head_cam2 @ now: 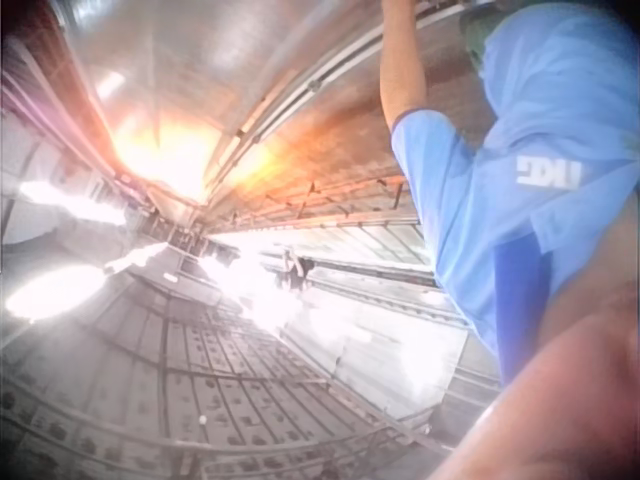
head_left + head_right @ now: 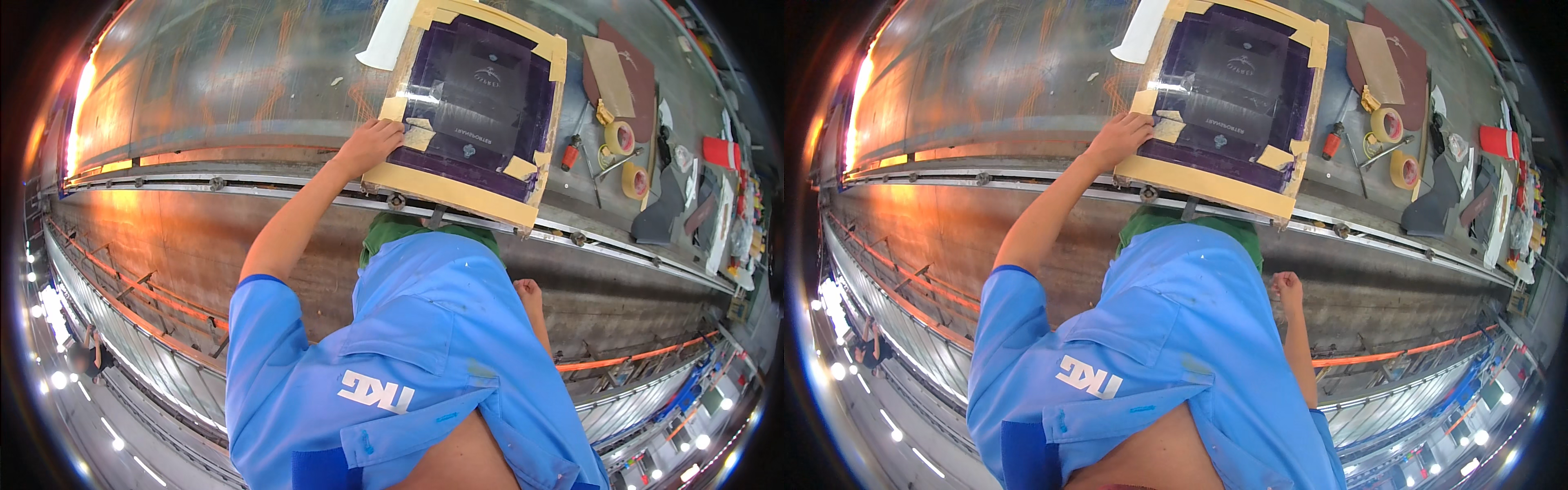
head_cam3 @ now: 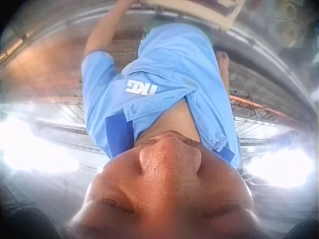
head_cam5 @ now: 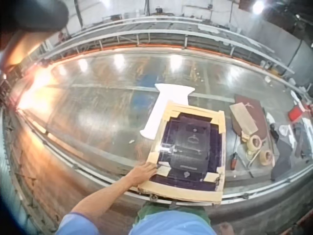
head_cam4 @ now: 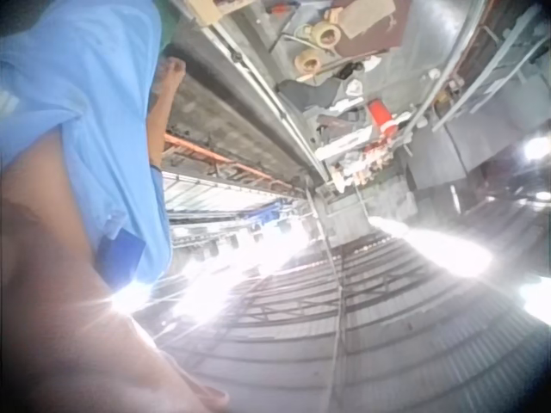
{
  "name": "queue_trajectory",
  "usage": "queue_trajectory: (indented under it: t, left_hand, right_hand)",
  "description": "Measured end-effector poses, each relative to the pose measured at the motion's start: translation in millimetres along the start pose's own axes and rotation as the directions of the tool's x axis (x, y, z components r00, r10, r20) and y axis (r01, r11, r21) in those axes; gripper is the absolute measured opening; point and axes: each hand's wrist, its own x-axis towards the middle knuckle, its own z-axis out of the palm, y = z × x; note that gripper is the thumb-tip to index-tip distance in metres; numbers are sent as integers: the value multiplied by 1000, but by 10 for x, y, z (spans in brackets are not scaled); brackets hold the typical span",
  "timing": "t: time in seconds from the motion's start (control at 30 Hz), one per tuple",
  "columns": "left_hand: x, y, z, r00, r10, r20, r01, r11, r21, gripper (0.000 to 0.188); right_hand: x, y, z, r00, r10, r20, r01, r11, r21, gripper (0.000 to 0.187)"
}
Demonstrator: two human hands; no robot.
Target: The person assembles a rectangular frame around a dark panel on a metal table. They apply masking tape to secure the frame, then use a screwdriver to tighten screws along the frame edges.
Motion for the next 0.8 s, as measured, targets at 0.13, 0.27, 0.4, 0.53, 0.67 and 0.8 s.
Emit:
queue_trajectory:
  t: [0.13, 0.27, 0.4, 0.53, 0.67, 0.8]
  left_hand:
    - [41, -49, 85, 999, 32, -15, -32, 999, 38, 11]
    - [211, 6, 41, 968, -249, 8, 241, 930, -277, 13]
    - [293, -8, -103, 899, -435, -45, 367, 806, -464, 15]
    - [-108, 45, -211, 736, -659, -154, 448, 645, -619, 15]
    - [-424, 620, -301, 522, -841, 142, 443, 125, -888, 16]
    - [-210, 1316, -496, 471, -754, 457, 379, -295, -877, 17]
  right_hand:
    - [109, -40, 44, 1000, -14, -1, 14, 994, 108, 15]
    - [113, 60, 135, 998, -44, 43, 40, 995, 90, 15]
    - [2, 151, 208, 1000, -1, 27, -2, 994, 106, 11]
    - [-115, 156, 177, 998, -28, -55, 32, 997, 76, 10]
    - [-117, -317, 288, 948, -274, -165, 306, 925, 226, 11]
    - [-446, -1985, 718, 857, -513, 43, 492, 841, 227, 13]
